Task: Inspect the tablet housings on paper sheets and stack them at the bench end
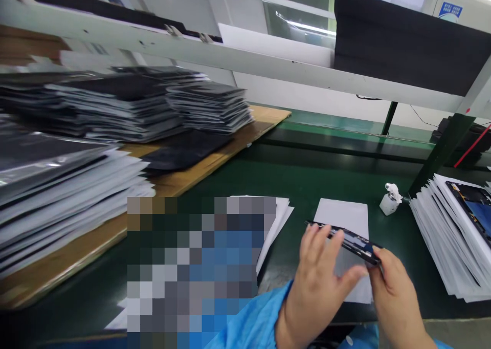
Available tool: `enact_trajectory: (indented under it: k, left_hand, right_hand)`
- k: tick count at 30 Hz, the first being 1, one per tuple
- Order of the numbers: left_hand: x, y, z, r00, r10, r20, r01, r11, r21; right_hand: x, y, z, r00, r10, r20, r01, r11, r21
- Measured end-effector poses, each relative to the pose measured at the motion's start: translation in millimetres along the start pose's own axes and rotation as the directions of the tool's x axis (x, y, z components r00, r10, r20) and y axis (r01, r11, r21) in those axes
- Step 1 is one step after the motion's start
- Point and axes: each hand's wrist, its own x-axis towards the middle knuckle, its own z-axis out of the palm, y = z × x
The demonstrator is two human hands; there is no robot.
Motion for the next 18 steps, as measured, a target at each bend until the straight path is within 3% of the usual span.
enact_trajectory:
  k: [2, 4, 7, 9, 13, 18]
  left_hand:
    - [3.0, -17.4, -4.7, 0.998, -0.057, 0.003, 0.057, 0.998, 0.0]
    - [6.9, -33.5, -10.4, 0.971, -0.167, 0.173, 0.184, 0.979, -0.087]
    - [11.1, -41.4, -17.1, 0.805, -0.218, 0.552, 0.416, 0.871, -0.263]
    - [11.8, -36.4, -18.3, 0.728, -0.206, 0.654, 0.513, 0.796, -0.32]
    - [11.0, -22.9, -16.3, 0.716, -0.21, 0.666, 0.565, 0.735, -0.376]
    - [11.3, -19.9, -15.5, 0.727, -0.194, 0.658, 0.56, 0.722, -0.406]
  right_hand:
    - [1.9, 9.0, -10.0, 1.0, 0.011, -0.021, -0.011, 1.0, 0.028]
    - [1.5, 23.7, -17.1, 0.997, 0.065, -0.04, -0.061, 0.994, 0.094]
    - [-0.9, 52.5, -17.6, 0.983, 0.184, -0.021, -0.175, 0.961, 0.212]
    - [-1.8, 69.7, -13.1, 0.971, 0.237, -0.025, -0.222, 0.939, 0.261]
    - [-1.9, 84.1, -5.3, 0.964, 0.26, -0.063, -0.232, 0.929, 0.287]
    - [-0.8, 77.8, -3.2, 0.964, 0.243, -0.105, -0.211, 0.945, 0.249]
